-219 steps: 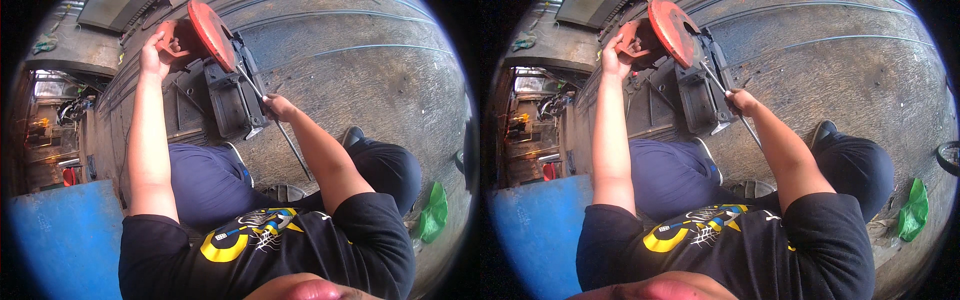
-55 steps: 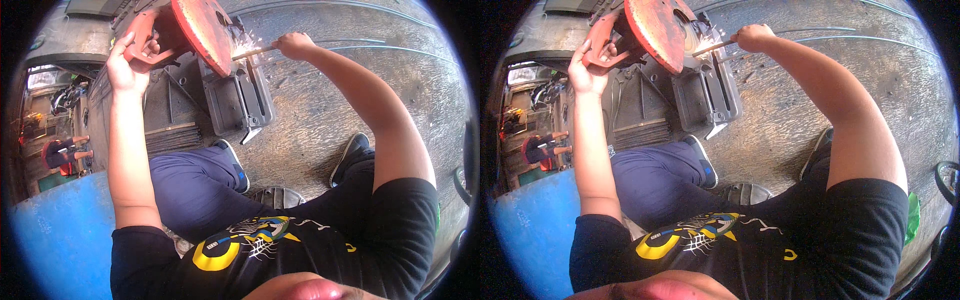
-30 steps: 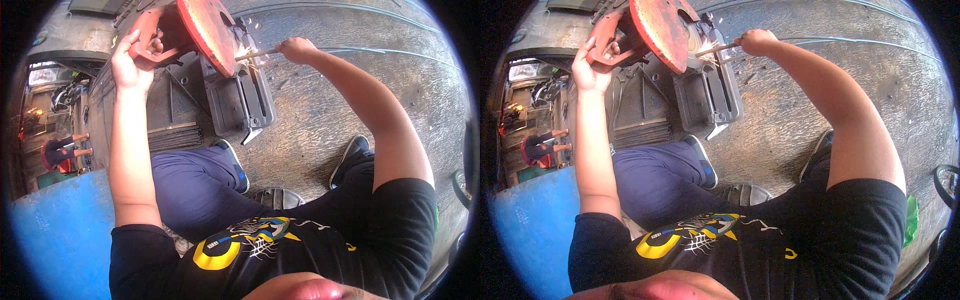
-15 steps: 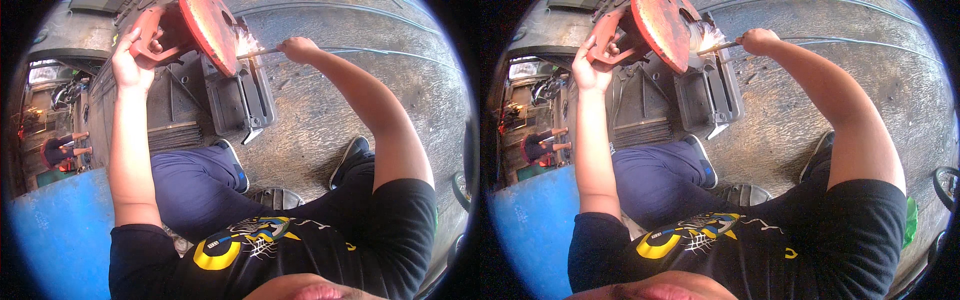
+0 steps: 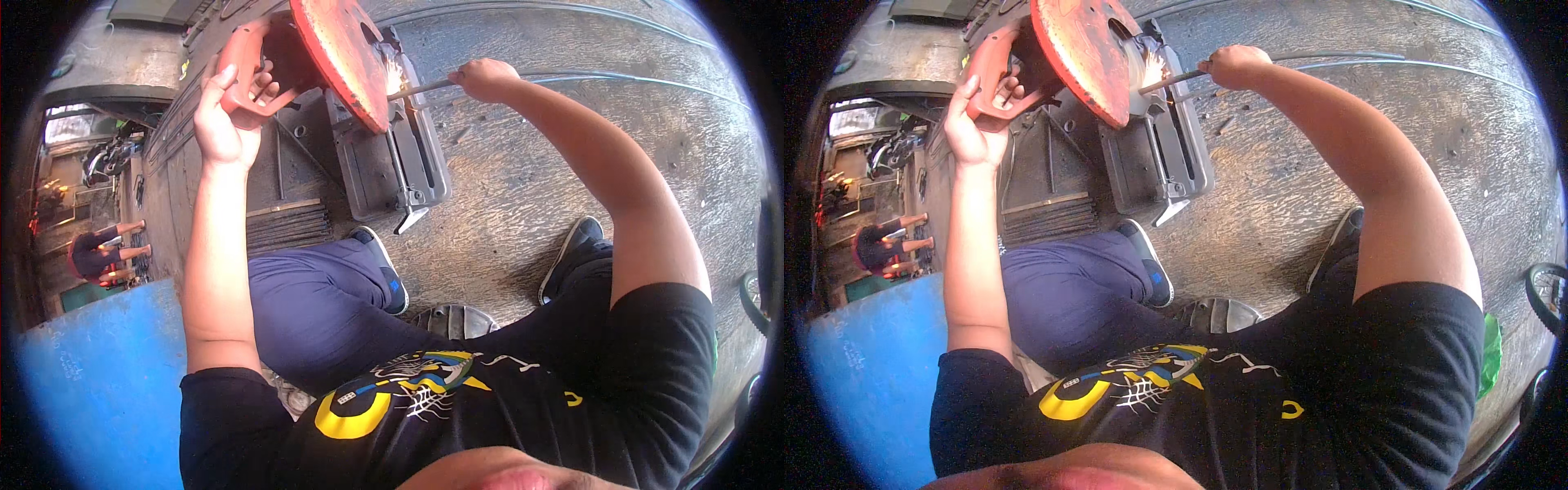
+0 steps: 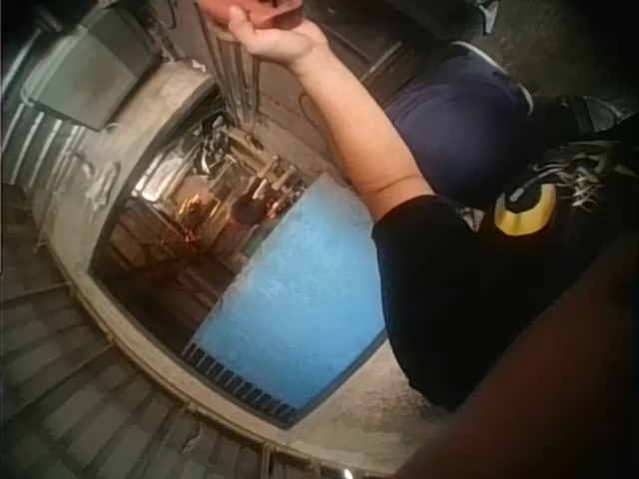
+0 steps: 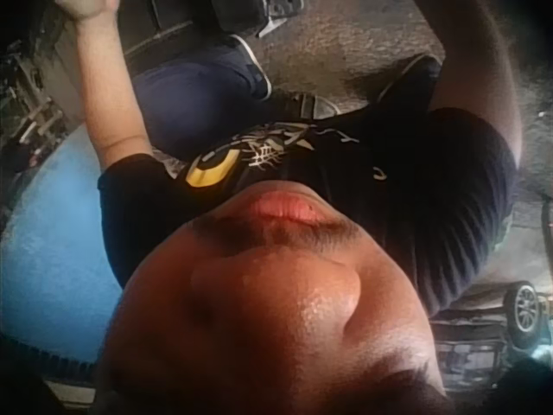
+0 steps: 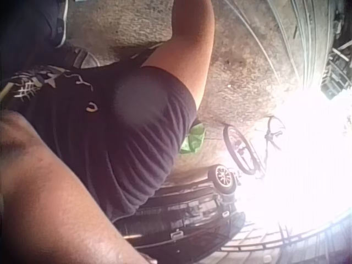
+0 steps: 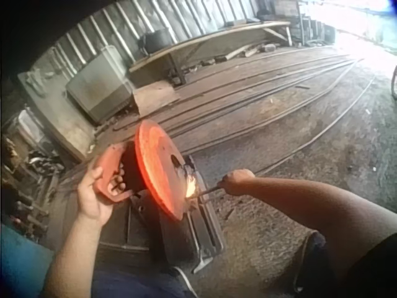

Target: Cutting a metal rod with a cut-off saw and grinding the edges.

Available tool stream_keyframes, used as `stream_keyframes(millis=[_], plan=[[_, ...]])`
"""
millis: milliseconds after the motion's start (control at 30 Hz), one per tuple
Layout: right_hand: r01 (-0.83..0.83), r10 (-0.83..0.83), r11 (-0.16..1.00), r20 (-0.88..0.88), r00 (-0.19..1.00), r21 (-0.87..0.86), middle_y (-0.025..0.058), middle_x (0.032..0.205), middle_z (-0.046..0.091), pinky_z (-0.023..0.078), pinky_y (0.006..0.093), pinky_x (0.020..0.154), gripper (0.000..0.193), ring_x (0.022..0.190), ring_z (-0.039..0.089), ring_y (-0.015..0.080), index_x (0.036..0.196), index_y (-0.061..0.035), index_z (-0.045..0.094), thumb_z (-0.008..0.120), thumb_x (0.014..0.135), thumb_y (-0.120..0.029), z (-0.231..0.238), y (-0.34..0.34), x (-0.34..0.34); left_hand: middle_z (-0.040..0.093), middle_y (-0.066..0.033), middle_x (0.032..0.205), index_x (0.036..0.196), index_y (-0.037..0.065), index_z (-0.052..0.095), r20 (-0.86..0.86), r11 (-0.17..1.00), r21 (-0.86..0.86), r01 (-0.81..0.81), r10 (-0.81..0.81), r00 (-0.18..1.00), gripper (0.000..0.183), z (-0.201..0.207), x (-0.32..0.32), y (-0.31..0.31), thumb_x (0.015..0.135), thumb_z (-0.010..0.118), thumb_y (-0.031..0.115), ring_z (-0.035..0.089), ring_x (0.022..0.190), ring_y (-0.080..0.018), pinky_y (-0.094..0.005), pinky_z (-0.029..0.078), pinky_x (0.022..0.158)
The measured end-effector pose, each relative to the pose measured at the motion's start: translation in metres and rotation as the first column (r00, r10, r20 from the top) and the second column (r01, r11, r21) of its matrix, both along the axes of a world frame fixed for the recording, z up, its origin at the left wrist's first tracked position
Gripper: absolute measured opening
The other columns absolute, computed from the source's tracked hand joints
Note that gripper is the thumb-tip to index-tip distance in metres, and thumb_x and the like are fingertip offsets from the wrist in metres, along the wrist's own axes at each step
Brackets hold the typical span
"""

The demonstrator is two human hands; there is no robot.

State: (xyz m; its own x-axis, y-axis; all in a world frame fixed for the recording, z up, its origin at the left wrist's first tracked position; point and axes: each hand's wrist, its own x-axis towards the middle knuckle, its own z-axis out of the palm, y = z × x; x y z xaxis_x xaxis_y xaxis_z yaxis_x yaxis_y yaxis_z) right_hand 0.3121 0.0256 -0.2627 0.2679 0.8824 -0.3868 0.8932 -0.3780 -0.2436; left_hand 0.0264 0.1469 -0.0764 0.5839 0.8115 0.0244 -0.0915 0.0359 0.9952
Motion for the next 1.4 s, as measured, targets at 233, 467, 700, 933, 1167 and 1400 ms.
stream_keyframes(millis=[233,467,700,933,1167,1400], plan=[[-0.051,0.051,0.999,-0.039,0.998,0.013,0.0149,0.114,0.063,0.045,0.0438,0.093,0.047,0.109,0.060,0.0294,0.118,-0.0115,0.060,0.030,0.099,-0.042,-0.006,-0.007,0.001,0.055,-0.0167,0.111,0.129,0.006,0.040,0.022,0.999,-0.025,-0.020,0.021,1.000,0.046,-0.012,-0.007,-0.013,0.088,0.050,0.024,0.057,0.094,-0.0223,-0.0395,0.047,0.087],[-0.202,0.208,0.974,-0.045,0.977,0.107,0.0176,0.105,0.064,0.047,0.0470,0.088,0.049,0.101,0.061,0.0351,0.109,-0.0042,0.062,0.030,0.100,-0.041,-0.022,-0.001,0.005,0.054,-0.0161,0.114,0.132,0.008,0.039,0.008,1.000,0.015,-0.004,0.004,1.000,0.050,-0.014,-0.006,-0.021,0.087,0.050,0.026,0.056,0.098,-0.0237,-0.0395,0.046,0.089],[-0.142,0.145,0.989,-0.082,0.986,0.033,0.0199,0.102,0.063,0.049,0.0479,0.083,0.042,0.099,0.062,0.0346,0.120,-0.0069,0.056,0.029,0.101,-0.033,-0.033,0.002,0.008,0.053,-0.0178,0.115,0.133,0.006,0.039,0.012,1.000,0.026,-0.001,0.001,1.000,0.051,-0.013,-0.005,-0.023,0.087,0.051,0.026,0.055,0.101,-0.0249,-0.0401,0.046,0.090],[-0.305,0.306,0.952,-0.021,0.952,0.039,0.0185,0.098,0.062,0.048,0.0492,0.085,0.039,0.103,0.060,0.0353,0.127,-0.0124,0.051,0.028,0.102,-0.032,-0.031,-0.002,0.008,0.053,-0.0194,0.116,0.133,0.004,0.038,0.012,1.000,0.028,0.006,-0.007,1.000,0.053,-0.013,-0.006,-0.021,0.087,0.051,0.027,0.055,0.101,-0.0250,-0.0406,0.046,0.090],[-0.100,0.103,0.995,-0.137,0.985,0.027,0.0192,0.109,0.063,0.045,0.0488,0.089,0.052,0.104,0.059,0.0348,0.112,-0.0057,0.063,0.032,0.099,-0.046,-0.023,-0.008,0.004,0.053,-0.0202,0.116,0.133,0.003,0.039,-0.001,0.999,0.033,0.002,-0.002,1.000,0.053,-0.012,-0.006,-0.021,0.087,0.051,0.027,0.055,0.101,-0.0250,-0.0404,0.045,0.091],[-0.159,0.158,0.987,-0.081,0.984,-0.011,0.0198,0.103,0.062,0.048,0.0472,0.086,0.045,0.101,0.061,0.0343,0.121,-0.0037,0.055,0.030,0.101,-0.036,-0.043,0.000,0.008,0.054,-0.0199,0.115,0.133,0.004,0.039,0.005,1.000,0.018,0.003,-0.004,1.000,0.052,-0.012,-0.006,-0.021,0.087,0.051,0.027,0.055,0.100,-0.0247,-0.0401,0.045,0.091]])
